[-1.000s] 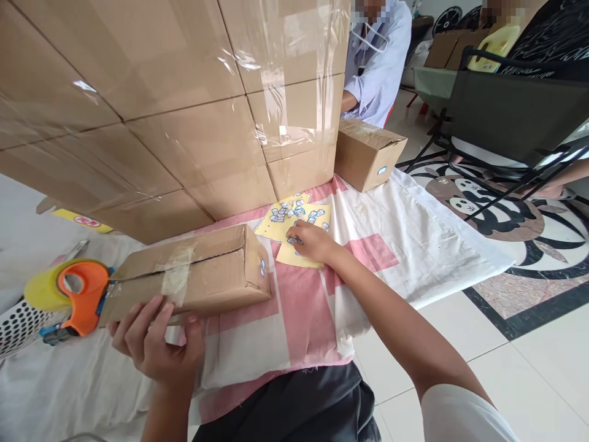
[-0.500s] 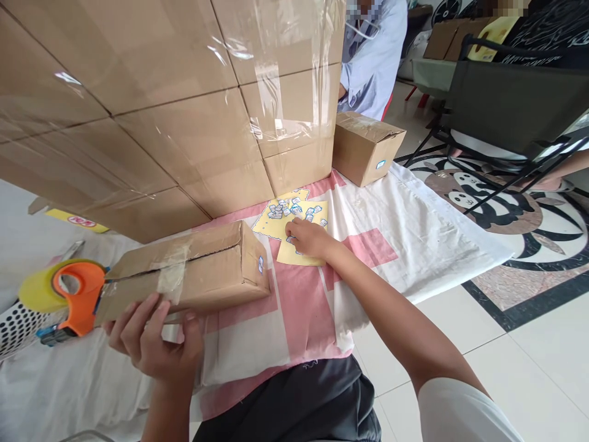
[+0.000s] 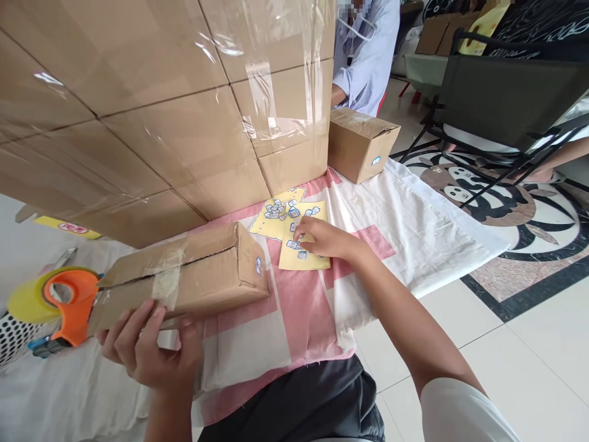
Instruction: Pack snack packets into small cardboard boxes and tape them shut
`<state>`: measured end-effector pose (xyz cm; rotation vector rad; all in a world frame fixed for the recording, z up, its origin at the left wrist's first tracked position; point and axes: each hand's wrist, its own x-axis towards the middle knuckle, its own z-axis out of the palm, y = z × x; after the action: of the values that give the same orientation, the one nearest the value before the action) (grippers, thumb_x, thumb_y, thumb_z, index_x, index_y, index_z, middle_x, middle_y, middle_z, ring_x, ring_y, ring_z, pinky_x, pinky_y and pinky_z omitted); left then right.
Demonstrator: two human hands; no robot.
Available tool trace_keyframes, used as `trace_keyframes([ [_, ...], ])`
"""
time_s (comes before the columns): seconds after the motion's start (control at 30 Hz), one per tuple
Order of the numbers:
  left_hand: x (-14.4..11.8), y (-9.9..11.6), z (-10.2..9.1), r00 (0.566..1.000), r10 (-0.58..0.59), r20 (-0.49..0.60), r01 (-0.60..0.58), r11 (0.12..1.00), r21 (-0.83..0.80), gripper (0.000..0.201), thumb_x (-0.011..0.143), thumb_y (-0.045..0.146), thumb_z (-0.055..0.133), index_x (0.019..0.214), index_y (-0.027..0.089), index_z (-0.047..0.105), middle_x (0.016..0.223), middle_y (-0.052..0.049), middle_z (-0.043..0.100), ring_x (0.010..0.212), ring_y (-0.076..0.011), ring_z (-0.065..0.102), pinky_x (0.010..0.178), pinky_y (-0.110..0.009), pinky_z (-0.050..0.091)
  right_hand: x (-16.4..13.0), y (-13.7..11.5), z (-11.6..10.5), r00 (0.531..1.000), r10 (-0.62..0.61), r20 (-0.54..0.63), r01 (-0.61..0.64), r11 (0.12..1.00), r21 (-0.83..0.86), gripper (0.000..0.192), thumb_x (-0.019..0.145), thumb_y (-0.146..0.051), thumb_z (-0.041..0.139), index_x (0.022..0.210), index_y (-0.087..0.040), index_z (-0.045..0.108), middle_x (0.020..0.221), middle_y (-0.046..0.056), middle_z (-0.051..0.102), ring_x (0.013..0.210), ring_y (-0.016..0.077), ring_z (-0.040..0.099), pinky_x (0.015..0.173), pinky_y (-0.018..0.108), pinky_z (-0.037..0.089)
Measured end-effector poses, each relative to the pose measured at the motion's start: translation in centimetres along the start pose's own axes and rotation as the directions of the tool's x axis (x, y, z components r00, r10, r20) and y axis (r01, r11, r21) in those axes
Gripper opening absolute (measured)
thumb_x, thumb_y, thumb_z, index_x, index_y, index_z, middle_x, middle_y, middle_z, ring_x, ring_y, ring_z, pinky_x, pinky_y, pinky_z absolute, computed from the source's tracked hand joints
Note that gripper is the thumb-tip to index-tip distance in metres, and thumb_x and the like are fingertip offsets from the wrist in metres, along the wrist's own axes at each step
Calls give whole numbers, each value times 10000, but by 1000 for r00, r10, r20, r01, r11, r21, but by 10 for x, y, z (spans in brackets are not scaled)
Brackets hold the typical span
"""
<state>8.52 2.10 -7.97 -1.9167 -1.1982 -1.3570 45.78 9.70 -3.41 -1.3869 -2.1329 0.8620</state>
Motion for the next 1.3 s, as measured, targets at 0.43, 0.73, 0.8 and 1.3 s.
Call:
trace_keyframes([
  [0.43, 1, -2, 0, 1000, 20, -12, -20, 999, -49, 497, 772, 162, 758, 1254, 234, 662, 1266, -147, 676, 1315, -333, 534, 1217, -602, 273, -22, 11, -27, 872, 443, -206, -483, 845, -228, 244, 888, -219, 586, 1101, -222, 704, 1095, 89, 654, 902, 228, 644, 747, 344, 478],
  [0.73, 2, -2, 1, 999, 33, -28, -34, 997, -64, 487, 763, 161, 761, 1239, 216, 675, 1256, -149, 688, 1310, -332, 538, 1224, -599, 261, -6, 0, -10, 881, 427, -202, -469, 840, -271, 138, 929, -224, 583, 1042, -199, 659, 1126, 88, 606, 894, 201, 619, 724, 310, 432],
  [0.8, 1, -2, 1, 999, 26, -27, -28, 997, -67, 466, 760, 168, 759, 1217, 216, 681, 1245, -148, 689, 1295, -331, 541, 1220, -602, 259, -3, -2, -7, 891, 396, -222, -447, 850, -279, 68, 911, -169, 589, 964, -186, 629, 1099, 85, 608, 868, 187, 601, 709, 297, 416],
  [1.3, 2, -3, 0, 1000, 25, -19, -25, 999, -47, 429, 775, 182, 747, 1197, 214, 678, 1228, -145, 691, 1312, -321, 542, 1219, -596, 276, 10, 18, -4, 884, 303, -356, -407, 874, -265, 292, 961, -218, 579, 1227, -154, 683, 1171, 130, 620, 962, 226, 641, 843, 339, 490],
])
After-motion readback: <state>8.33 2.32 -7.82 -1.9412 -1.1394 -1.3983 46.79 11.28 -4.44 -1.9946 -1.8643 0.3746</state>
